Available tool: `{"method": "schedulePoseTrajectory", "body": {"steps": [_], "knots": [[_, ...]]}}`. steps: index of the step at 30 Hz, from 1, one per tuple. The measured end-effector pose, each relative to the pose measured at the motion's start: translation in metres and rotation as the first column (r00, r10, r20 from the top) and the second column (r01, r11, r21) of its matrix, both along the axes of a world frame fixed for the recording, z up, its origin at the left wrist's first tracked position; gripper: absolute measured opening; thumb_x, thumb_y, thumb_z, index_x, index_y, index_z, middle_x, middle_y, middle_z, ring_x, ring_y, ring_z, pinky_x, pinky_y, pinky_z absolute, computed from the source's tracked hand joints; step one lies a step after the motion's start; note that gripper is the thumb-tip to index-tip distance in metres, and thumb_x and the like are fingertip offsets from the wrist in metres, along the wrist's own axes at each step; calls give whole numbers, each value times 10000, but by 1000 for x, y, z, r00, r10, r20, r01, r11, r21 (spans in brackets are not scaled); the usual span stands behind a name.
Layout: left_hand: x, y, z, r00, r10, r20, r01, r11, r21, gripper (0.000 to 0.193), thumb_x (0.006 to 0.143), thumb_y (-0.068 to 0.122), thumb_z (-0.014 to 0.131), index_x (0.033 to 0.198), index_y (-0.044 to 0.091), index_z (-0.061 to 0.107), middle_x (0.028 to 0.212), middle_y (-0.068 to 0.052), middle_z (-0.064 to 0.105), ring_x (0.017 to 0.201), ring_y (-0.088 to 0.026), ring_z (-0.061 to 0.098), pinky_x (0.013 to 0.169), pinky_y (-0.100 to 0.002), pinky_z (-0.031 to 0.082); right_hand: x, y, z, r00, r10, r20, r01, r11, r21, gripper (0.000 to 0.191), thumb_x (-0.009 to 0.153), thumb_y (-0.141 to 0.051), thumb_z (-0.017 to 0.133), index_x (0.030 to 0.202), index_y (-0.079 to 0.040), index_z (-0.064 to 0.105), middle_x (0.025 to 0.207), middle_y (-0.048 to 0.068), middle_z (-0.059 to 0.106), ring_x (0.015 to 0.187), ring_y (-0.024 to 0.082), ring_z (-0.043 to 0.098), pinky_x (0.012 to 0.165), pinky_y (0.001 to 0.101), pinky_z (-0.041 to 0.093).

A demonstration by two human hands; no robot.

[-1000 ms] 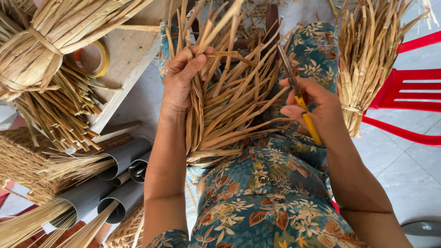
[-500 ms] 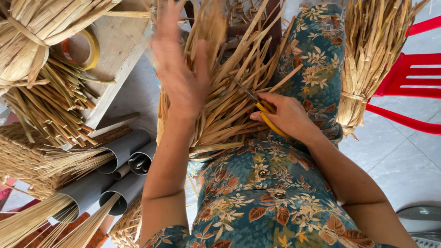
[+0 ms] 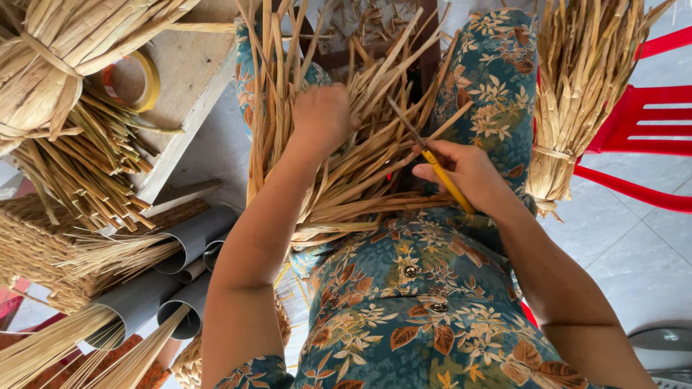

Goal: The person sits on a chair with a bundle of dried palm leaves across their lap and uses yellow-handled scissors to trim the leaf ends to even length. They rotate the bundle and cut different sections, then hold up the trimmed bundle at the end.

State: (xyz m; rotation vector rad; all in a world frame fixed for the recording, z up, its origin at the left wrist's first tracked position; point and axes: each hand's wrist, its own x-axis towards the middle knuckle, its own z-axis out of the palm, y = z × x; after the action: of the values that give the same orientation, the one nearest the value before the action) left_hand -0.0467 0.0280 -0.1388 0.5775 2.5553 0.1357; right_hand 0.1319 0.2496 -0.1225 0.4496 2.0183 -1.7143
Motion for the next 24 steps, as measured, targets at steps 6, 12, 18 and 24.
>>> {"method": "schedulePoseTrajectory", "body": {"steps": [6,12,18,24], "knots": [[-14,-38,21,861,-12,509,-480,315,819,499,854,16,789,1294,29,555,1107,-115,643,1025,-228,654,912,-352,531,7,20,0,959,-241,-151,208,956,-208,421,945,-147,704,1348,-41,644,838,-45,600,648,23,525,560,183,416],[3,-50,60,684,-119,720,-726,-5,688,695,766,-50,616,1449,-3,499,1265,-165,694,1084,-234,701,936,-368,616,12,23,9,909,-350,-226,272,910,-312,401,989,-119,680,1376,-21,633,845,-24,586,685,27,535,594,178,416],[4,-51,73,622,-151,768,-782,-70,619,729,689,-17,565,1417,-67,547,1221,-233,714,963,-261,735,837,-356,627,12,19,18,904,-312,-291,231,932,-280,428,969,-110,701,1380,-21,619,923,-26,601,739,23,537,648,170,426],[5,-53,66,591,-192,783,-805,-89,586,728,712,-6,562,1436,-78,544,1199,-262,715,944,-259,731,781,-336,624,12,21,25,890,-318,-327,211,923,-321,498,961,-158,745,1421,-37,596,969,-24,603,824,22,538,697,166,424]]}}
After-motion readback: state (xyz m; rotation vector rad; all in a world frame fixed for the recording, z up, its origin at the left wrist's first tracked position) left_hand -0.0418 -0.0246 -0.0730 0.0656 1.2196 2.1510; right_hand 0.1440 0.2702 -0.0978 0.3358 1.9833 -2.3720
